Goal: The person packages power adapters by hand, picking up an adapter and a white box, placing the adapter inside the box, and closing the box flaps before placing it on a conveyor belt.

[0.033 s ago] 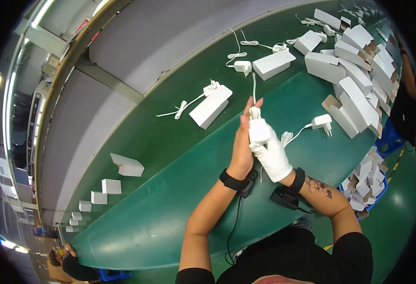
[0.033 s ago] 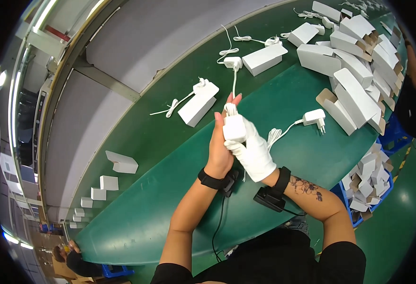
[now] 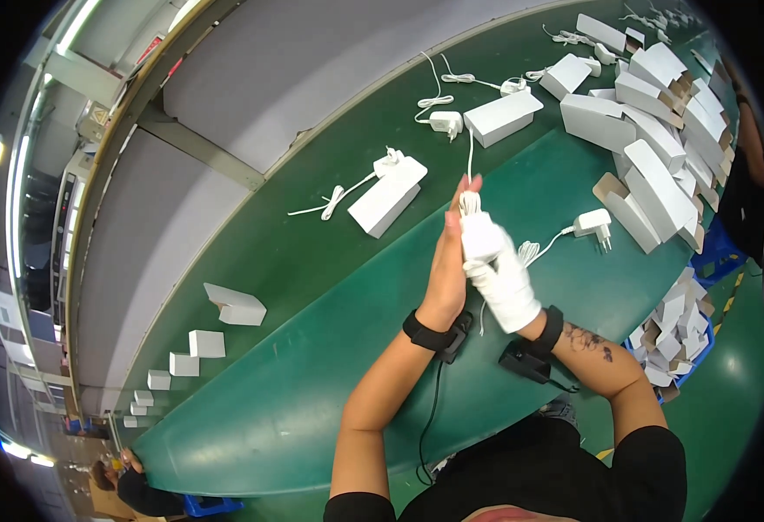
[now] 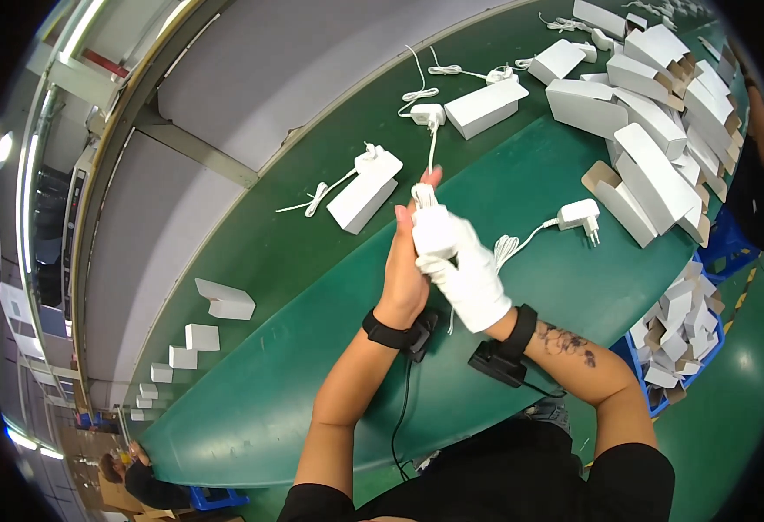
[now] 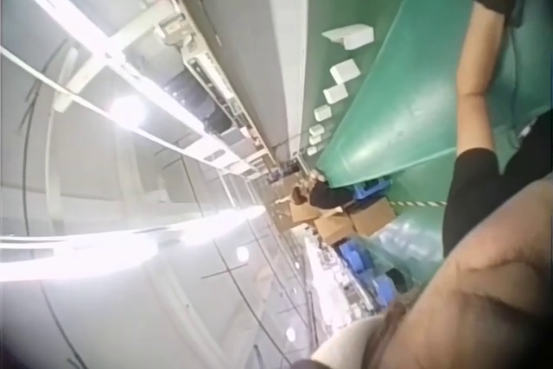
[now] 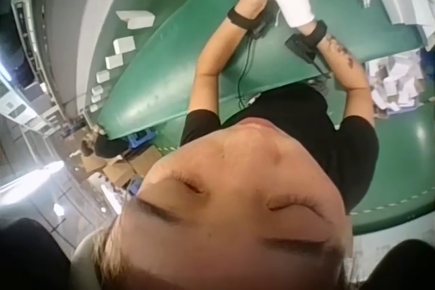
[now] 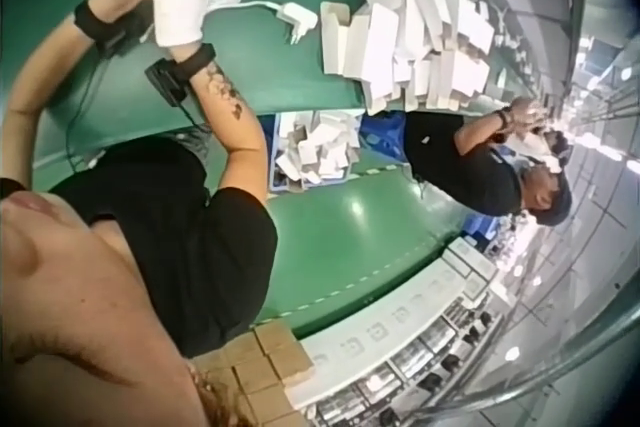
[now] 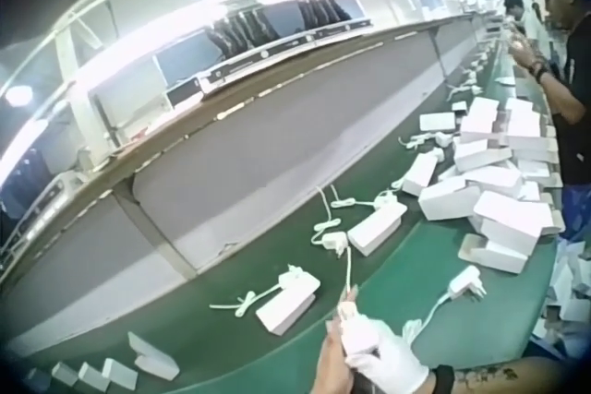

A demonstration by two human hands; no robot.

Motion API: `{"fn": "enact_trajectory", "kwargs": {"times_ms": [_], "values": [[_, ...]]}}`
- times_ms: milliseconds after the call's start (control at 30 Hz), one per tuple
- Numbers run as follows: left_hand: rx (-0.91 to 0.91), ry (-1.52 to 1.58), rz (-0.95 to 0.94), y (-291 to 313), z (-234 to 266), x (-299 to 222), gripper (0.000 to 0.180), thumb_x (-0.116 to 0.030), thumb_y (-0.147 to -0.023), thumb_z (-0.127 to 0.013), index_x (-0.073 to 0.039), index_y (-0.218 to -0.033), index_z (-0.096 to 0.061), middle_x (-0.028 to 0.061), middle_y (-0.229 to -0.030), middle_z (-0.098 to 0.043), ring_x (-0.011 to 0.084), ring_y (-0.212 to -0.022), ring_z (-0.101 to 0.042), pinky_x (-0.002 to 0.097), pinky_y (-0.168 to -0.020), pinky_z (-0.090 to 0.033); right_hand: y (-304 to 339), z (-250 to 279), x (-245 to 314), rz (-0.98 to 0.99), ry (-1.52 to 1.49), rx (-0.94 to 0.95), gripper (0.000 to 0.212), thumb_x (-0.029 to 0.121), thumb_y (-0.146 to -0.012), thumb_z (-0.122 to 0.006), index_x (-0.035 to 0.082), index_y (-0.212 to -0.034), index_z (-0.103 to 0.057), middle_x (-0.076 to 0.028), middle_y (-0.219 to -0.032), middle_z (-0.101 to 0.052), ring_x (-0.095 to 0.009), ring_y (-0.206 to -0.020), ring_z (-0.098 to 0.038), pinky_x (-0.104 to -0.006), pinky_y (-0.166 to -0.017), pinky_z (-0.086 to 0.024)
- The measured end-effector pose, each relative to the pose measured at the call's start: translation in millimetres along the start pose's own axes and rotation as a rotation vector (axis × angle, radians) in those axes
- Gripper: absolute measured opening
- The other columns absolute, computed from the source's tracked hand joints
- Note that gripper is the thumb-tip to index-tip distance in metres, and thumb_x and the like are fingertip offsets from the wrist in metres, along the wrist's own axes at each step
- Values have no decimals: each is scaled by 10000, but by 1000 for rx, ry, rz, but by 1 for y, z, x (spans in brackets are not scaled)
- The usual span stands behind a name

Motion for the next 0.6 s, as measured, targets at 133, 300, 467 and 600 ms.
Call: {"fn": "enact_trajectory", "kwargs": {"times_ms": [133,300,467,600], "values": [[79,-157,-55,-22,13,-13,734,-580,-949,-356,-32,-1433,-298,95,-1424,-409,220,-1292,-412,331,-1054,-339,-20,23,4,-142,-136,29,591,413,-898,-599,26,-1318,-449,-44,-1185,-569,-138,-1010,-564,-300,-846,-439],[-17,-1091,61,-59,86,-45,799,-552,-838,-604,-30,-1391,-355,138,-1356,-466,254,-1231,-468,353,-975,-407,-35,46,23,-180,-313,181,653,485,-877,-602,-4,-1287,-466,-61,-1089,-608,-123,-868,-572,-254,-752,-431],[21,-1125,302,-50,189,-14,883,-339,-654,-811,-12,-1359,-391,130,-1274,-528,252,-1182,-499,360,-960,-415,-12,30,61,-279,-587,373,716,518,-847,-626,-57,-1247,-477,-85,-996,-629,-110,-692,-549,-240,-604,-418],[55,-592,339,-21,178,6,938,-232,-584,-867,-12,-1362,-392,102,-1275,-523,231,-1194,-479,344,-981,-393,-1,43,66,-435,-690,465,670,484,-855,-632,-72,-1207,-506,-95,-972,-639,-88,-637,-530,-224,-569,-411]]}}
Point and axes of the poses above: each hand's wrist, its own y-axis away from the middle knuckle, its own z-axis out of the back of the hand, x = y × z, the point moved 6 cm from there along -y, towards the middle knuckle
